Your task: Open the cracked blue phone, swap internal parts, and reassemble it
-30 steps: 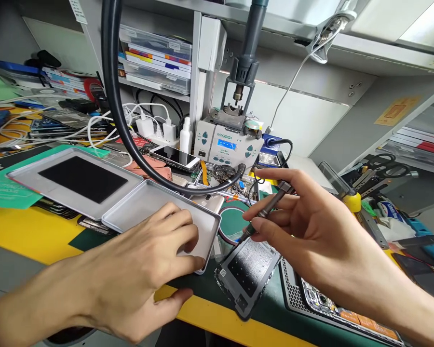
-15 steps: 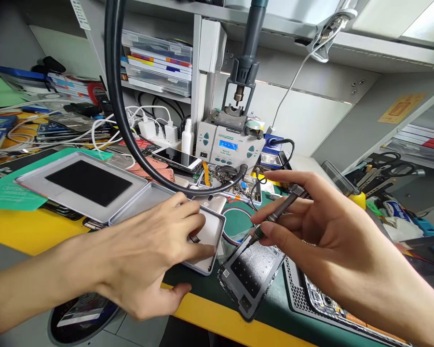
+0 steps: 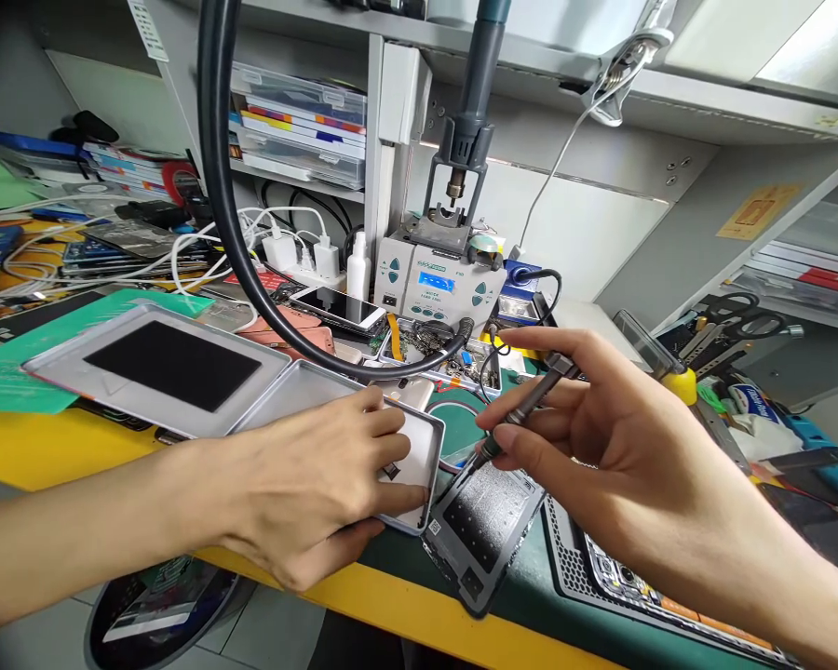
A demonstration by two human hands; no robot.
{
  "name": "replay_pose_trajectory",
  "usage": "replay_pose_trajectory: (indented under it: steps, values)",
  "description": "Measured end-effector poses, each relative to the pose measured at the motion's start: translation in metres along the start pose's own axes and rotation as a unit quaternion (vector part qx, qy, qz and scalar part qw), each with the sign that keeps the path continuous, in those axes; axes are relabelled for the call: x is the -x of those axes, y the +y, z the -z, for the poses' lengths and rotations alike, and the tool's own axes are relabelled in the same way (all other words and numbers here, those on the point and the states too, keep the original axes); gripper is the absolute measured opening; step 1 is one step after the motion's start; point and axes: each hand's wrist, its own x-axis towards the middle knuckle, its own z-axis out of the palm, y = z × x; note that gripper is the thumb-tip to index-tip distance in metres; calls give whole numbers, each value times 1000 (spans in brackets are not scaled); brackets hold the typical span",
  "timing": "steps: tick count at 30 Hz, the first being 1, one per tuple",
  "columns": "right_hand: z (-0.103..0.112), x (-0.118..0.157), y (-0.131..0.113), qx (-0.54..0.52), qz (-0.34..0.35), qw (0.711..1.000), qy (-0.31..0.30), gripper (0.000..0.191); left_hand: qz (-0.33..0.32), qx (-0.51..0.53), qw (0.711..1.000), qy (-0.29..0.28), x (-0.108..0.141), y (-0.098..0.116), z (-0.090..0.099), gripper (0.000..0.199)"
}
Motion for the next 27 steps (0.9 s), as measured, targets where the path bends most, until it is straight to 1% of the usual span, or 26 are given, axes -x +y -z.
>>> replay_pose_trajectory:
  steps: [4, 8, 10, 14, 19, 24, 27]
  values:
    - [-1, 1, -1, 3, -1, 1000, 0, 53, 18, 31, 999, -33, -2, 0, 4, 18]
    - [-1, 1, -1, 13, -18, 1000, 21, 53, 49, 67, 995, -56, 0, -1, 9, 18]
    - [2, 2, 1, 18, -9, 999, 25, 55, 55, 77, 994, -56, 0, -2, 10, 19]
    - [8, 3, 10, 18, 31, 999, 24, 60, 49, 91, 993, -51, -2, -3, 12, 22]
    - [9, 4, 13, 11, 29, 999, 27, 60, 34, 89, 995, -43, -6, -5, 9, 20]
    - [8, 6, 10, 22, 15, 999, 37, 60, 39, 88, 994, -45, -7, -6, 6, 18]
    - [8, 6, 9, 21, 22, 999, 40, 56, 50, 93, 994, -23, -6, -6, 8, 12]
